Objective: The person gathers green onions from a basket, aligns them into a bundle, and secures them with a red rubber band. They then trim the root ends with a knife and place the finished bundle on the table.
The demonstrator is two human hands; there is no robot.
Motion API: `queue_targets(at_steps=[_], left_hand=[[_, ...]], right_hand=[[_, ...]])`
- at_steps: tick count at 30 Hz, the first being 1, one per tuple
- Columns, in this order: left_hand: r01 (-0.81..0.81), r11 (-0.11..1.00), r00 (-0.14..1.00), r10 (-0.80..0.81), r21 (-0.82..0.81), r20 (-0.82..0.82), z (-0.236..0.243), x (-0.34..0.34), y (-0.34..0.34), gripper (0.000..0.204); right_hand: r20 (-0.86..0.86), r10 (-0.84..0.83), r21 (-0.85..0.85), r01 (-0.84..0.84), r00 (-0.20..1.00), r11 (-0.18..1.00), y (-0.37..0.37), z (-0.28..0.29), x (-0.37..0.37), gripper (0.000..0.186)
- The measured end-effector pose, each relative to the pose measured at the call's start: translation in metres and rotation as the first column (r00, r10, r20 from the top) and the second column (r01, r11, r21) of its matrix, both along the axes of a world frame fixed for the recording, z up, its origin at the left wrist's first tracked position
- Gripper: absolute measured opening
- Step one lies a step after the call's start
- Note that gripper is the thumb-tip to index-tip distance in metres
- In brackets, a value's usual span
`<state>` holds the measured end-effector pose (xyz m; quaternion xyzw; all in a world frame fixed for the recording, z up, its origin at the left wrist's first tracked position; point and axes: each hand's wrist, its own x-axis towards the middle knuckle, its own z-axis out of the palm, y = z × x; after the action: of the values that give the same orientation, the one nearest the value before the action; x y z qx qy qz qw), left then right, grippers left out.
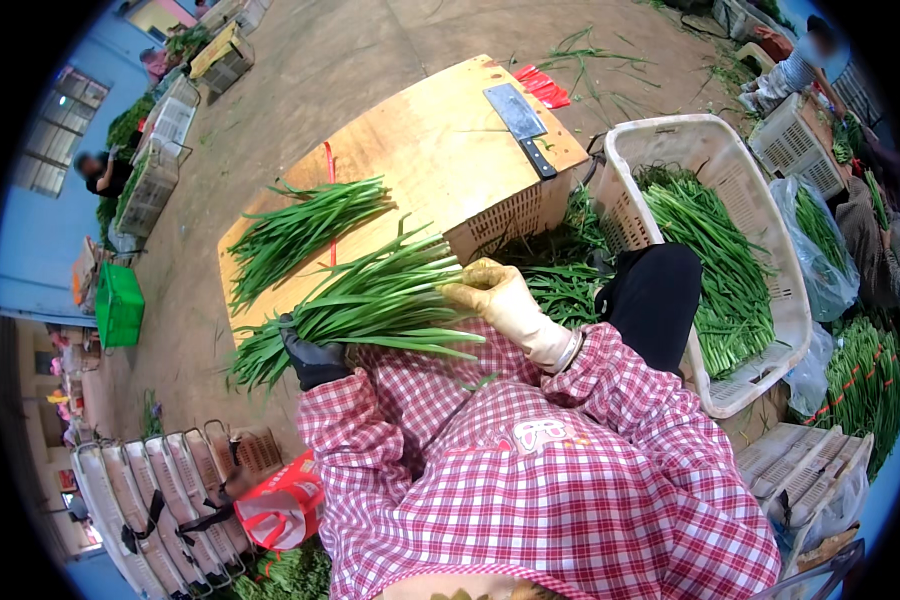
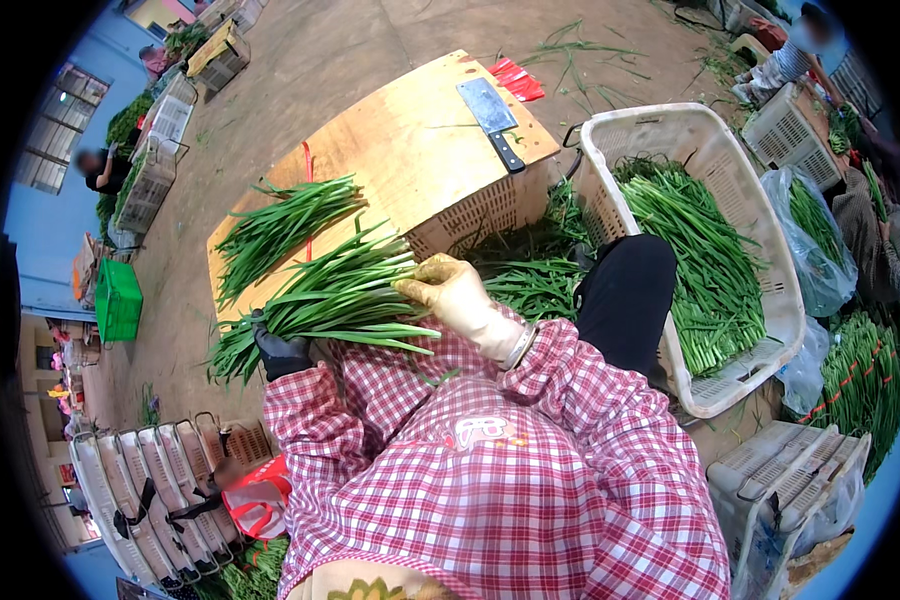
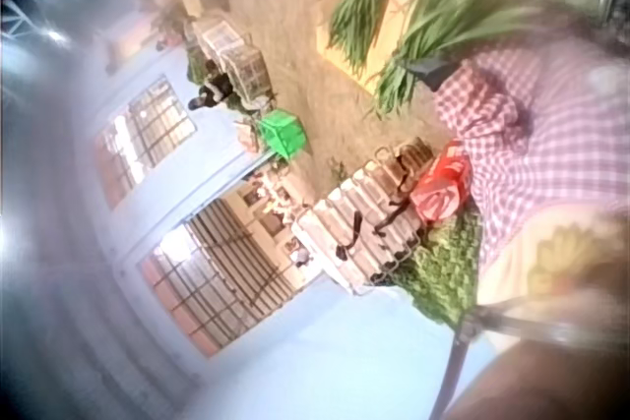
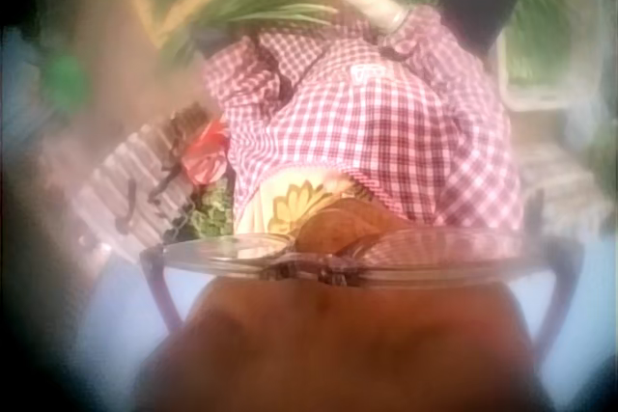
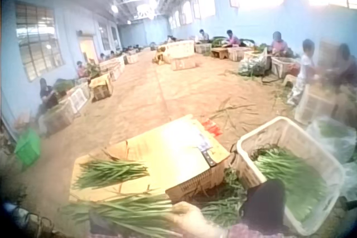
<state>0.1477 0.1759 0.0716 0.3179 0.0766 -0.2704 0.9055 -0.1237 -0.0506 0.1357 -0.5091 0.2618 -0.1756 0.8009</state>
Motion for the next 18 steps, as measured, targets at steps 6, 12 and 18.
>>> queue_targets(at_steps=[6, 12, 18], left_hand=[[0.030, 0.999, 0.998, -0.028, 0.027, -0.063, -0.019, 0.007, 0.004, 0.045], [0.205, 0.952, 0.978, -0.207, -0.227, 0.012, -0.014, 0.000, 0.011, 0.041], [-0.013, 1.000, 0.997, 0.015, 0.024, -0.074, 0.001, -0.014, -0.016, 0.040]], right_hand=[[0.060, -0.132, -0.257, 0.143, 0.989, 0.956, -0.015, -0.002, -0.024, 0.011], [-0.026, -0.284, -0.298, 0.264, 0.959, 0.917, -0.079, 0.035, -0.086, 0.012], [-0.663, -0.017, -0.625, -0.541, 0.749, 0.563, -0.100, -0.029, -0.112, 0.060]])
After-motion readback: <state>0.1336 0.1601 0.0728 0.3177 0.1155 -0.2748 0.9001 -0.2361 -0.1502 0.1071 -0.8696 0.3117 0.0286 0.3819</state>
